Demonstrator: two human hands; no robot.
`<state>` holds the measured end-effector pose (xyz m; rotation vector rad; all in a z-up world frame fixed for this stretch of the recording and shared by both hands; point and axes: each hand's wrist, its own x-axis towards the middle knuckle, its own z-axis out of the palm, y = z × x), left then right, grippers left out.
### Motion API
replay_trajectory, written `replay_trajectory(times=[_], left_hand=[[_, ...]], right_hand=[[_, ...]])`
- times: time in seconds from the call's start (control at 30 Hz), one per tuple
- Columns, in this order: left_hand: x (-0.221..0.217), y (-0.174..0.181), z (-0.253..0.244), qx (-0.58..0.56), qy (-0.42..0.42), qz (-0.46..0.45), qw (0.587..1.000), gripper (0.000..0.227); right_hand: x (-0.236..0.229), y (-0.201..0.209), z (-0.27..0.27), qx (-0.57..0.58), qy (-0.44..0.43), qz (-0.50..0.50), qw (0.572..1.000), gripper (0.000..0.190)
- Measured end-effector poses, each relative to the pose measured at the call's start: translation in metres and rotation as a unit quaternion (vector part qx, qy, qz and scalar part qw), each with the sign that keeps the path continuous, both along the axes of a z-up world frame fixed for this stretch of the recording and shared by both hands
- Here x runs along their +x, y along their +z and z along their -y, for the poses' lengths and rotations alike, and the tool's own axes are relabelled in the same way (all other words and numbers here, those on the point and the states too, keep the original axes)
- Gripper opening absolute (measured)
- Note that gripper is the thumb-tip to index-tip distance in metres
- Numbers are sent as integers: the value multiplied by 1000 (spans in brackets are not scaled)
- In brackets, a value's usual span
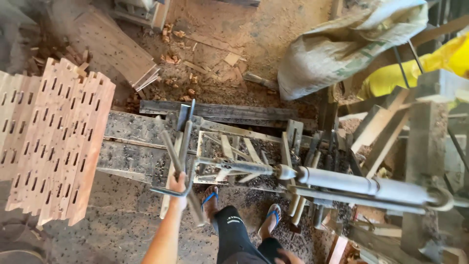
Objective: Turning a piece of wood on a lathe to shape it using a chisel.
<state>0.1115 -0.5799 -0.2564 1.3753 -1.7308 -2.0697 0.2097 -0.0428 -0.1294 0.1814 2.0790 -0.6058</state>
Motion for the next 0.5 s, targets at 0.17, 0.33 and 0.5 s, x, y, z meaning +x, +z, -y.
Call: replay_trajectory(times=[0.17,0.33,0.5], left_hand=[[15,106,-147,316,99,-21,943,32],[84,102,-299,447,91,-11,890,27],[89,166,-408,401,-155,35,902,30]], right_hand=[[-91,172,124,-89,62,-237,965,87],[-97,185,30,51,205,-257,943,70],[8,129,-172,-28,223,-100,969,34]])
